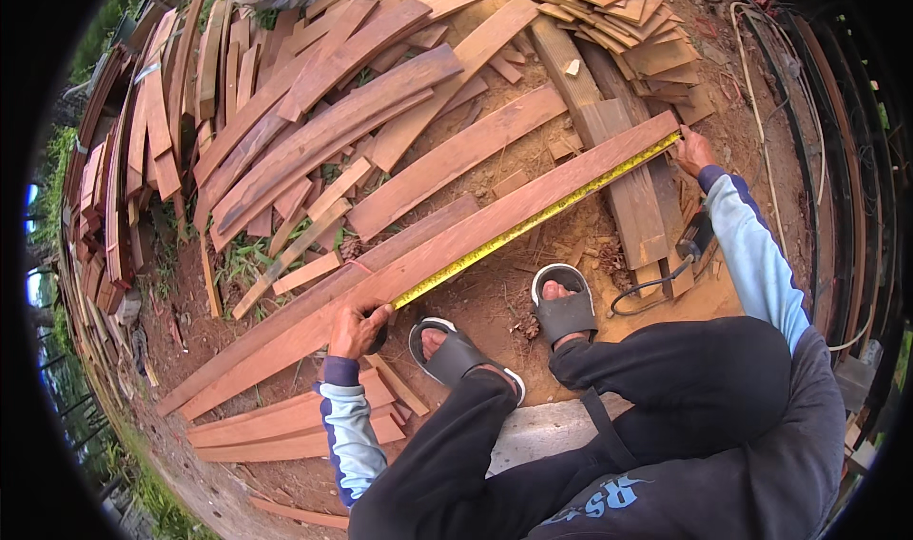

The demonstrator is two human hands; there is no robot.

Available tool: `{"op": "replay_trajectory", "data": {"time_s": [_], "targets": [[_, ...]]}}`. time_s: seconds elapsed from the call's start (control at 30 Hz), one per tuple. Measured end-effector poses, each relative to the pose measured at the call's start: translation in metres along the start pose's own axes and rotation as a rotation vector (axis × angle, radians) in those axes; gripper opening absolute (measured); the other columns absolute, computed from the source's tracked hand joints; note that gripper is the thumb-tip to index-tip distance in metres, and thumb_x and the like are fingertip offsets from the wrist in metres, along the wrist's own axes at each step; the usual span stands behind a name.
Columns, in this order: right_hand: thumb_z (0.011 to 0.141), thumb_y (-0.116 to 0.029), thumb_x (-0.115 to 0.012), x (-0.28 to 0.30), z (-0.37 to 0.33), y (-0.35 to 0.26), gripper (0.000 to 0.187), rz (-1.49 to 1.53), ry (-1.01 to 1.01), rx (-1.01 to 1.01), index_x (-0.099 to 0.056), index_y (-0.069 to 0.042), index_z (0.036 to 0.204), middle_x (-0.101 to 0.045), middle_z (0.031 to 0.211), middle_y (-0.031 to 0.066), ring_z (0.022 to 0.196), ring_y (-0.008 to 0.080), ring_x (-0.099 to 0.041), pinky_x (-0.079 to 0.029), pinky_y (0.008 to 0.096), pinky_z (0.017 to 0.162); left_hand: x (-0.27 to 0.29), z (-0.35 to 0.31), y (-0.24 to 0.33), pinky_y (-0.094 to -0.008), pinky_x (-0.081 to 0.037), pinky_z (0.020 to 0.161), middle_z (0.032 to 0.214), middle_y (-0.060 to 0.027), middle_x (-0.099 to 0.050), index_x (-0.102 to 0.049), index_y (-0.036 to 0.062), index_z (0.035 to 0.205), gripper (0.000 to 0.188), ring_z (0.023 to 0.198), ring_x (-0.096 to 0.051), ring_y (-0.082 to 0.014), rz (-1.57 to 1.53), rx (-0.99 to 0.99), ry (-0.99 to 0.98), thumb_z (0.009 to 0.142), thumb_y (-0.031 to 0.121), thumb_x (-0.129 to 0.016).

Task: The person uses an angle grinder to smooth a wooden plank, then measures and marks several planks with a tape measure and pencil. They carry a plank to a treehouse structure and hand it to another worker before returning to measure more planks.

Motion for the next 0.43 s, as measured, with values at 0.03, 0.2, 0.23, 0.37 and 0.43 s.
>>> {"op": "replay_trajectory", "data": {"time_s": [0.03, 0.2, 0.23, 0.37, 0.43], "targets": [[0.083, -0.013, -0.052, -0.004, 0.005, -0.007, 0.023, -0.041, -0.04, 0.028, -0.057, 0.001, 0.101, -0.062, 0.089, 0.0287, 0.09, 0.0443, -0.059, -0.047, 0.0486, 0.077, 0.011, -0.011, -0.022, -0.0293, -0.042, 0.053, 0.061, -0.0033, -0.057, -0.07, 0.0014, 0.089, 0.025, 0.056, -0.052, -0.0107, -0.022, 0.0, 0.032, 0.085, 0.026, -0.063], [0.084, -0.014, -0.05, -0.021, 0.019, 0.033, 0.036, -0.1, -0.031, 0.198, -0.054, 0.004, 0.115, -0.062, 0.093, 0.0292, 0.091, 0.044, -0.059, -0.047, 0.0478, 0.079, 0.066, -0.044, -0.107, -0.0321, -0.044, 0.056, 0.063, -0.0077, -0.061, -0.071, 0.0037, 0.087, 0.026, 0.058, -0.056, -0.0148, 0.13, 0.147, 0.141, 0.084, 0.028, -0.062], [0.084, -0.013, -0.05, -0.025, 0.019, 0.026, 0.038, -0.132, -0.067, 0.173, -0.053, 0.004, 0.118, -0.062, 0.094, 0.0297, 0.092, 0.0435, -0.059, -0.047, 0.0473, 0.08, 0.075, -0.05, -0.119, -0.0333, -0.045, 0.057, 0.063, -0.0097, -0.061, -0.071, 0.0041, 0.087, 0.028, 0.059, -0.058, -0.0176, 0.187, 0.22, 0.188, 0.084, 0.031, -0.062], [0.084, -0.011, -0.05, -0.026, 0.024, 0.029, 0.043, -0.197, -0.134, 0.129, -0.05, 0.004, 0.124, -0.061, 0.102, 0.0299, 0.098, 0.0411, -0.06, -0.047, 0.0449, 0.086, 0.097, -0.06, -0.146, -0.0393, -0.048, 0.065, 0.071, -0.0137, -0.066, -0.071, 0.0068, 0.089, 0.034, 0.07, -0.065, -0.0271, 0.347, 0.319, 0.323, 0.081, 0.038, -0.061], [0.085, -0.012, -0.051, -0.033, 0.035, 0.035, 0.044, -0.1, -0.278, 0.073, -0.05, 0.0, 0.126, -0.06, 0.11, 0.0268, 0.105, 0.039, -0.058, -0.046, 0.0432, 0.089, 0.099, -0.06, -0.15, -0.0405, -0.049, 0.071, 0.078, -0.0162, -0.068, -0.071, 0.0076, 0.091, 0.035, 0.08, -0.067, -0.028, 0.446, 0.31, 0.405, 0.081, 0.04, -0.061]]}}
Point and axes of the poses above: each hand's wrist, its own z-axis towards the middle knuckle, its own x-axis out of the back of the hand, y = z × x, the point moved 5 cm from there along z, towards the middle knuckle
